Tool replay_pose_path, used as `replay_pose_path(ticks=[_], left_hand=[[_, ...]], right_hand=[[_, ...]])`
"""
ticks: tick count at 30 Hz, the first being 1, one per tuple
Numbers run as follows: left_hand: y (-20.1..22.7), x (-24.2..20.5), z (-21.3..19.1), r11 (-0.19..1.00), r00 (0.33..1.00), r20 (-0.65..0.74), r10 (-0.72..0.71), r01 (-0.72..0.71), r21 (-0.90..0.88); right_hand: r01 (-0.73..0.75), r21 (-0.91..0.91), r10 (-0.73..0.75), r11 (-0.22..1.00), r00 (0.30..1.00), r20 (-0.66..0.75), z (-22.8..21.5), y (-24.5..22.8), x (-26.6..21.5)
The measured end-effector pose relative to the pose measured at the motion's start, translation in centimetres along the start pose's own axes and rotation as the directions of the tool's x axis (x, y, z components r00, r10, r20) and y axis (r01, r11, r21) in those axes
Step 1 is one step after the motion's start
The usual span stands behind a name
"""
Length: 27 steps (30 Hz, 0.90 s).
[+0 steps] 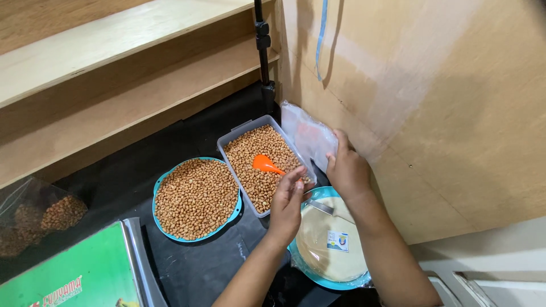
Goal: The recorder is packaging peanuts into small plastic bags.
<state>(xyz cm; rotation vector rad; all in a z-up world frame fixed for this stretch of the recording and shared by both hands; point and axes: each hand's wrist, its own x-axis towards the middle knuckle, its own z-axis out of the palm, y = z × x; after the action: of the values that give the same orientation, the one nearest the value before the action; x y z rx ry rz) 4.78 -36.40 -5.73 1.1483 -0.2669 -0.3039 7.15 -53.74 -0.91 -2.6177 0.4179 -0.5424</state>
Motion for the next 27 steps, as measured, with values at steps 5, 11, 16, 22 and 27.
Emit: replay_pose_path(ticks=[5, 11, 16, 22, 27], left_hand=[[0.0, -0.9, -1.0, 0.999, 0.998, -0.05, -0.026, 0.024, -0.031], [1.6, -1.7, -1.3, 0.999, 0.997, -0.072, -0.014, 0.012, -0.039], [2.9, -2.7, -1.7, 1.0, 0.996, -0.087, -0.005, 0.003, -0.028], [3.6, -4.6, -4.2, 0.998, 0.998, -0.056, -0.003, 0.0, -0.063], [8.4, -7.6, -5.9, 0.988, 0.989, -0.004, 0.151, -0.151, -0.045]], right_hand=[[-0.056, -0.049, 0.062, 0.997, 0.99, 0.129, 0.7, 0.2, 0.0], [-0.022, -0.113, 0.03, 0.993, 0.997, 0.076, -0.8, -0.7, -0.5], [-0.019, -0.115, 0.022, 0.993, 0.999, 0.032, -3.7, -2.1, -2.0], [0.136, -0.015, -0.135, 0.991, 0.954, -0.266, -6.6, -3.9, -5.1], [0.182, 0.64, -0.159, 0.746, 0.983, -0.094, -5.8, -5.4, -6.9]])
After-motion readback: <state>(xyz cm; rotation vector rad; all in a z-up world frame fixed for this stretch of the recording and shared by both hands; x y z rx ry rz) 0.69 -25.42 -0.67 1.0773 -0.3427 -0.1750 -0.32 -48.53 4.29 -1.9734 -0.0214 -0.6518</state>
